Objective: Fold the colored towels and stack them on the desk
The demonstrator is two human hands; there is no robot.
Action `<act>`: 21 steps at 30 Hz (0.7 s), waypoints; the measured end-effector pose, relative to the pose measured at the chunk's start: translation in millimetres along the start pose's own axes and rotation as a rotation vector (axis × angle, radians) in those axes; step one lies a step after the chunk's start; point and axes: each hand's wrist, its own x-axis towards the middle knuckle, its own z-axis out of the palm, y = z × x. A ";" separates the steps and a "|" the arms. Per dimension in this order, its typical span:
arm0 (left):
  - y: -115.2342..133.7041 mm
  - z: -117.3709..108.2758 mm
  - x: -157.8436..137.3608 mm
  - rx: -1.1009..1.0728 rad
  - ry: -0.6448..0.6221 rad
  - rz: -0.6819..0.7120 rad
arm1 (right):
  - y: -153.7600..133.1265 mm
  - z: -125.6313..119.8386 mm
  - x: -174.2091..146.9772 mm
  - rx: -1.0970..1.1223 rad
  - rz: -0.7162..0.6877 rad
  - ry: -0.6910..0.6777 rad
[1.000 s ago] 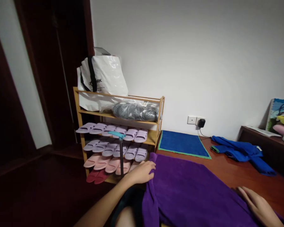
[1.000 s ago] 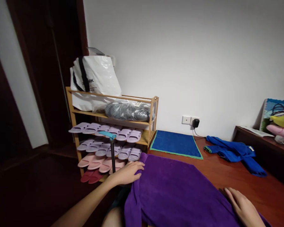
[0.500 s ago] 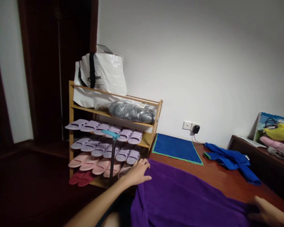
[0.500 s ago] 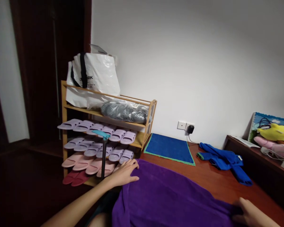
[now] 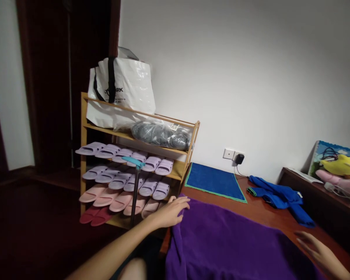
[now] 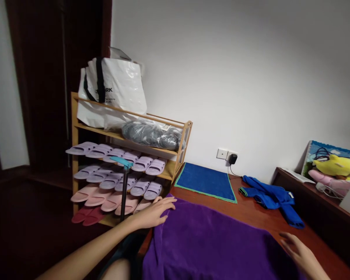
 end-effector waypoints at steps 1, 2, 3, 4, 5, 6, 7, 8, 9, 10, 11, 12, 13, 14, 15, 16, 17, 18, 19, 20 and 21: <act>4.8 -1.6 2.1 0.005 -0.031 0.026 | -9.3 9.5 0.8 0.038 0.000 -0.028; 9.8 -2.8 4.6 0.011 -0.069 0.044 | -19.1 20.3 1.1 0.041 -0.006 -0.064; 14.4 -3.5 7.1 0.016 -0.110 0.050 | -28.3 32.0 0.6 0.015 -0.014 -0.105; 18.4 -3.8 9.3 0.022 -0.149 0.046 | -36.4 43.8 -0.4 -0.028 -0.014 -0.146; 21.2 -3.9 11.0 0.030 -0.180 0.033 | -42.8 54.6 -1.8 -0.080 -0.010 -0.179; 22.8 -3.8 11.8 0.040 -0.198 0.014 | -47.4 63.6 -3.4 -0.132 -0.003 -0.192; 23.0 -3.9 11.9 0.054 -0.204 -0.007 | -50.2 70.0 -5.1 -0.175 -0.001 -0.183; 21.9 -4.2 11.1 0.067 -0.199 -0.026 | -51.4 73.7 -6.7 -0.202 -0.012 -0.159; 19.9 -4.8 9.6 0.078 -0.187 -0.041 | -51.6 74.6 -8.2 -0.211 -0.041 -0.128; 17.2 -5.7 7.8 0.083 -0.170 -0.053 | -51.3 73.3 -9.9 -0.210 -0.084 -0.100; 14.4 -7.0 5.7 0.086 -0.157 -0.059 | -51.0 70.4 -11.9 -0.211 -0.123 -0.070; 11.7 -8.4 3.8 0.089 -0.143 -0.059 | -51.2 66.6 -14.2 -0.220 -0.148 -0.047; 9.3 -9.9 2.2 0.095 -0.128 -0.057 | -52.0 62.7 -16.8 -0.233 -0.155 -0.036; 7.4 -11.4 1.1 0.107 -0.112 -0.053 | -53.6 59.2 -19.7 -0.249 -0.143 -0.036; 5.8 -12.7 0.4 0.124 -0.098 -0.049 | -55.6 56.2 -22.6 -0.260 -0.118 -0.047; 4.5 -13.7 0.1 0.143 -0.087 -0.050 | -57.8 53.8 -25.3 -0.259 -0.090 -0.068; 3.4 -14.5 0.2 0.162 -0.080 -0.057 | -59.6 51.7 -27.4 -0.248 -0.066 -0.093; 2.3 -14.8 0.4 0.179 -0.075 -0.073 | -60.6 49.6 -28.7 -0.236 -0.048 -0.114; 1.2 -14.9 0.5 0.195 -0.074 -0.094 | -60.7 47.2 -28.9 -0.223 -0.036 -0.124; 0.0 -14.6 0.7 0.211 -0.072 -0.118 | -59.6 44.3 -28.1 -0.206 -0.034 -0.123; -1.1 -14.1 0.7 0.226 -0.067 -0.140 | -57.7 40.5 -26.1 -0.184 -0.040 -0.107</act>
